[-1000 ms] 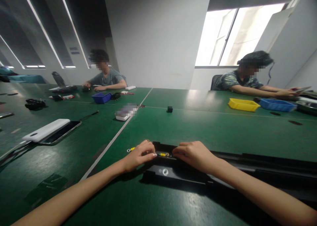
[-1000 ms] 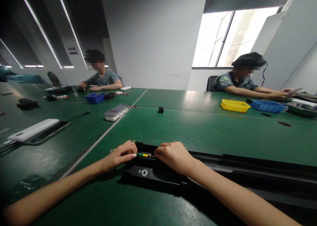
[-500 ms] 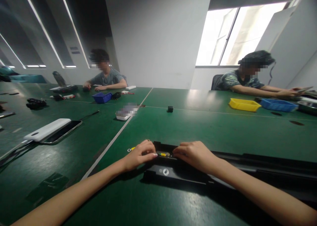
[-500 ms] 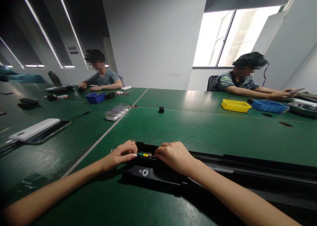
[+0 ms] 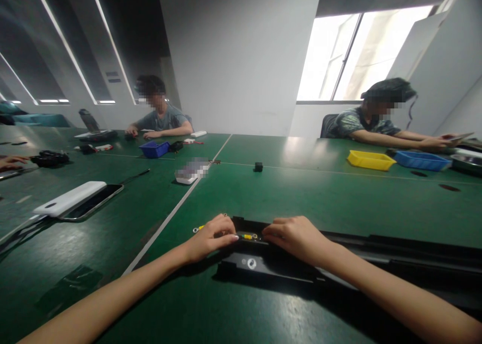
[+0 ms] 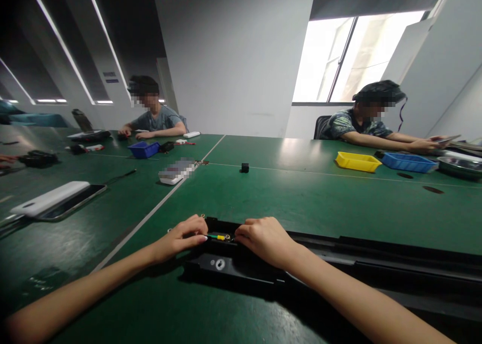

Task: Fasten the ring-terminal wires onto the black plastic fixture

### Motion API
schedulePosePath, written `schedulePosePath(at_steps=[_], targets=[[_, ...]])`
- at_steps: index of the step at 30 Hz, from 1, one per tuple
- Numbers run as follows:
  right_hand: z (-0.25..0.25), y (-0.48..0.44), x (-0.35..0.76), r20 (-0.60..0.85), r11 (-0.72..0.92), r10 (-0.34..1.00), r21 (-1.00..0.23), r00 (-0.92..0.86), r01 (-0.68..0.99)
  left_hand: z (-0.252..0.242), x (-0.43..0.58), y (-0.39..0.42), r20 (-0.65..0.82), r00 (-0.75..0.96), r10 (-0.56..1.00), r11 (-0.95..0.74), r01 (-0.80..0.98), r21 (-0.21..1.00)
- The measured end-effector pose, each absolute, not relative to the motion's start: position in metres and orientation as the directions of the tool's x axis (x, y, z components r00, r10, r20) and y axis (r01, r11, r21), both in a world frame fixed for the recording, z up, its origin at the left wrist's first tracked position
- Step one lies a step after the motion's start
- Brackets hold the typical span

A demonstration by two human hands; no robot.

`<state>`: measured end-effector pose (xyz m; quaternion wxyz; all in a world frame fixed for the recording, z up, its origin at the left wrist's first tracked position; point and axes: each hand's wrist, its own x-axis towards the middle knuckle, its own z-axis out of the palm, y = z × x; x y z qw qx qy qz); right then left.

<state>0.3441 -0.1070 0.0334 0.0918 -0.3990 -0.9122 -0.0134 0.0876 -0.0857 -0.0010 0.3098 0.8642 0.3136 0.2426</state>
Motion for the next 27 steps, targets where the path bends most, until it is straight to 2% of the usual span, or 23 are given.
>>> schedulePosePath(at_steps=[11,27], targets=[[0.0321,-0.1063,0.3439,0.179,0.68,0.725,-0.034,-0.665,0.732,-0.0023,0.0889,-0.0866,0.258,0.679,0.688,-0.636,0.391,0.665],[0.0329,-0.1068,0.3449,0.181,0.689,0.717,-0.043,-0.673,0.723,-0.0001,0.0898,-0.0869,0.229,0.676,0.7,-0.619,0.416,0.666]])
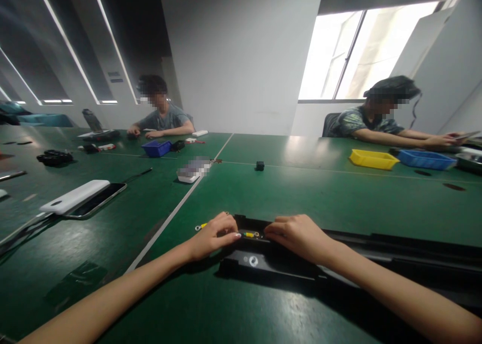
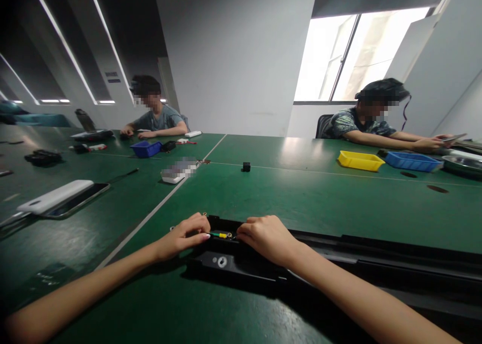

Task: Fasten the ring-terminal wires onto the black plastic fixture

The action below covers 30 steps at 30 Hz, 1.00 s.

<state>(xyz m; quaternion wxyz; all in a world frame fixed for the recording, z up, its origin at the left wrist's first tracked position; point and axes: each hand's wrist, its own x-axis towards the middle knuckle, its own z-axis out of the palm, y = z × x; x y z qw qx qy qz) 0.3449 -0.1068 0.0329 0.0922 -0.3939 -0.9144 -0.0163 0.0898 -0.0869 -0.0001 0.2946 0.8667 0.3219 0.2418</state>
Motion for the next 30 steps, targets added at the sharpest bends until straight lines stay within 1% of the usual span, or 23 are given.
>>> schedulePosePath(at_steps=[6,13,25,30], targets=[[0.0318,-0.1063,0.3439,0.179,0.684,0.723,-0.042,-0.668,0.729,0.0003,0.0904,-0.0871,0.249,0.674,0.696,-0.633,0.412,0.655],[0.0313,-0.1057,0.3449,0.186,0.685,0.72,-0.035,-0.669,0.728,0.002,0.0892,-0.0875,0.214,0.679,0.703,-0.614,0.426,0.664],[0.0332,-0.1064,0.3439,0.174,0.683,0.725,-0.056,-0.667,0.728,0.0005,0.0902,-0.0874,0.249,0.676,0.693,-0.634,0.408,0.657],[0.0328,-0.1068,0.3439,0.175,0.685,0.722,-0.038,-0.67,0.728,0.0011,0.0879,-0.0867,0.261,0.688,0.677,-0.655,0.401,0.64]])
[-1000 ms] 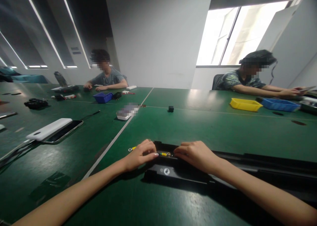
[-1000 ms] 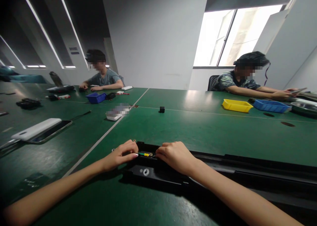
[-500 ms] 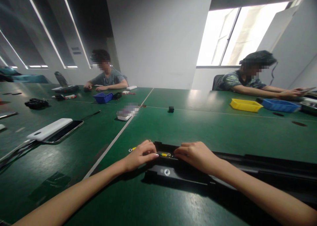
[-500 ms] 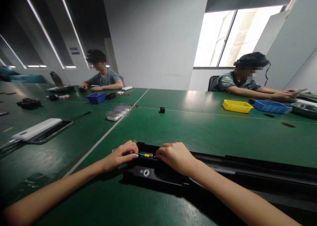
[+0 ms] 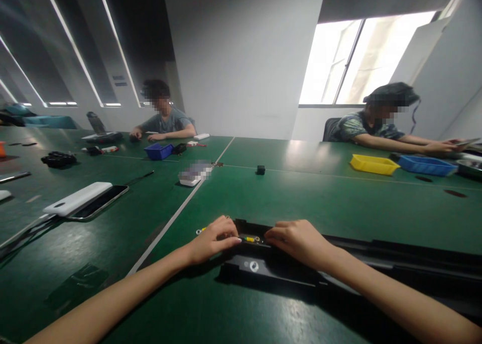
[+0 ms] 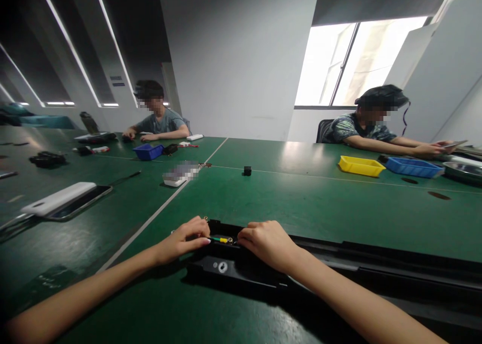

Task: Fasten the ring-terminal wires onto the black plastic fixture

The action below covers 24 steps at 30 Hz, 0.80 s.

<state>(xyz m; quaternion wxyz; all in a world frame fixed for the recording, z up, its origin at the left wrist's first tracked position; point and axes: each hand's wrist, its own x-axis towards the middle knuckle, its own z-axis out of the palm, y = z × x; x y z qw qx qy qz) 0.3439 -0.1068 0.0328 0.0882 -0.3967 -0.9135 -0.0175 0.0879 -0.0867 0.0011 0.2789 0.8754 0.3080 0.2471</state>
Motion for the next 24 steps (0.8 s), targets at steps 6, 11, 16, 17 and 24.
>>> schedulePosePath(at_steps=[6,11,16,17,24], targets=[[0.0327,-0.1061,0.3443,0.177,0.682,0.725,-0.048,-0.665,0.73,-0.001,0.0896,-0.0854,0.266,0.685,0.678,-0.654,0.398,0.643],[0.0318,-0.1054,0.3456,0.173,0.685,0.722,-0.043,-0.67,0.727,-0.0024,0.0899,-0.0864,0.257,0.678,0.689,-0.64,0.402,0.655],[0.0314,-0.1052,0.3457,0.176,0.685,0.721,-0.04,-0.67,0.727,-0.0011,0.0889,-0.0872,0.257,0.677,0.69,-0.636,0.398,0.661],[0.0312,-0.1051,0.3455,0.179,0.686,0.72,-0.038,-0.671,0.727,-0.0008,0.0887,-0.0871,0.259,0.677,0.689,-0.639,0.4,0.657],[0.0304,-0.1048,0.3442,0.177,0.684,0.723,-0.049,-0.668,0.728,-0.0012,0.0889,-0.0863,0.255,0.686,0.682,-0.648,0.405,0.645]])
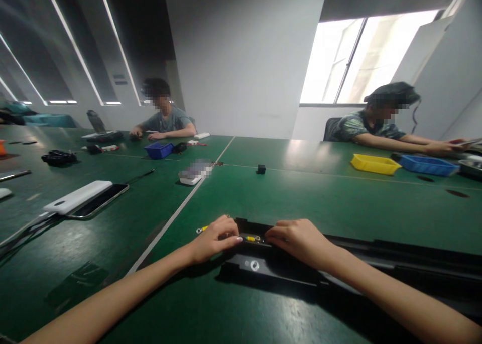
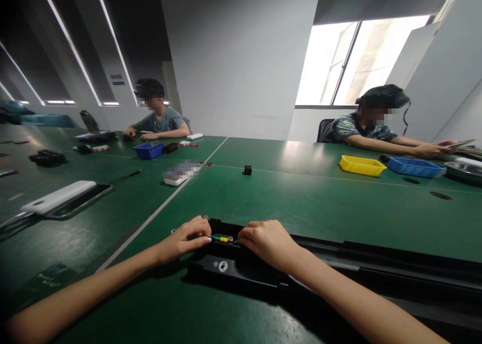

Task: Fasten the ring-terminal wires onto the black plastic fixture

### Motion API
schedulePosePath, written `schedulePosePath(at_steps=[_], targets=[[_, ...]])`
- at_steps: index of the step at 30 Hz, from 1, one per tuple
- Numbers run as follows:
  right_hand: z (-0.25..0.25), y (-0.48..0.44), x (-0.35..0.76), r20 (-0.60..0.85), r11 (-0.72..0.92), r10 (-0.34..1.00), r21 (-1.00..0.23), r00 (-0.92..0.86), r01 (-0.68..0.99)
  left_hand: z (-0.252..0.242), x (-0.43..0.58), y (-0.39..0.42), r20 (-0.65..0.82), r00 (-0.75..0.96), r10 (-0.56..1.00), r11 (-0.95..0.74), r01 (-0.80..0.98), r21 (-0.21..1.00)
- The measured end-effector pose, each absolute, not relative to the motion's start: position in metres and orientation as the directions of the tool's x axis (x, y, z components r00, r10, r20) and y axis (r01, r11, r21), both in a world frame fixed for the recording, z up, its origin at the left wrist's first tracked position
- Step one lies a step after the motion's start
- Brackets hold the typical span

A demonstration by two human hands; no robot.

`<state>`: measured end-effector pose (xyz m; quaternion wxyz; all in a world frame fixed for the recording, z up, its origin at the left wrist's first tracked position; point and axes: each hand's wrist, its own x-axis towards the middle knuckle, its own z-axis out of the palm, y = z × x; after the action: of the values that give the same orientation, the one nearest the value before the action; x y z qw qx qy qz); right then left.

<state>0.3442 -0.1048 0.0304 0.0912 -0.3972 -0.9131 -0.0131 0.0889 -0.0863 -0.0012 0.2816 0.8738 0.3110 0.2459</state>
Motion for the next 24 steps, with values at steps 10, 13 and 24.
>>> schedulePosePath(at_steps=[10,13,24], targets=[[0.0324,-0.1065,0.3452,0.173,0.681,0.727,-0.055,-0.665,0.73,0.0013,0.0892,-0.0887,0.253,0.675,0.693,-0.635,0.405,0.658],[0.0321,-0.1061,0.3452,0.177,0.686,0.721,-0.047,-0.67,0.726,0.001,0.0897,-0.0887,0.248,0.673,0.697,-0.632,0.412,0.657],[0.031,-0.1056,0.3443,0.186,0.687,0.718,-0.038,-0.67,0.726,-0.0002,0.0896,-0.0886,0.271,0.677,0.685,-0.66,0.418,0.624]])
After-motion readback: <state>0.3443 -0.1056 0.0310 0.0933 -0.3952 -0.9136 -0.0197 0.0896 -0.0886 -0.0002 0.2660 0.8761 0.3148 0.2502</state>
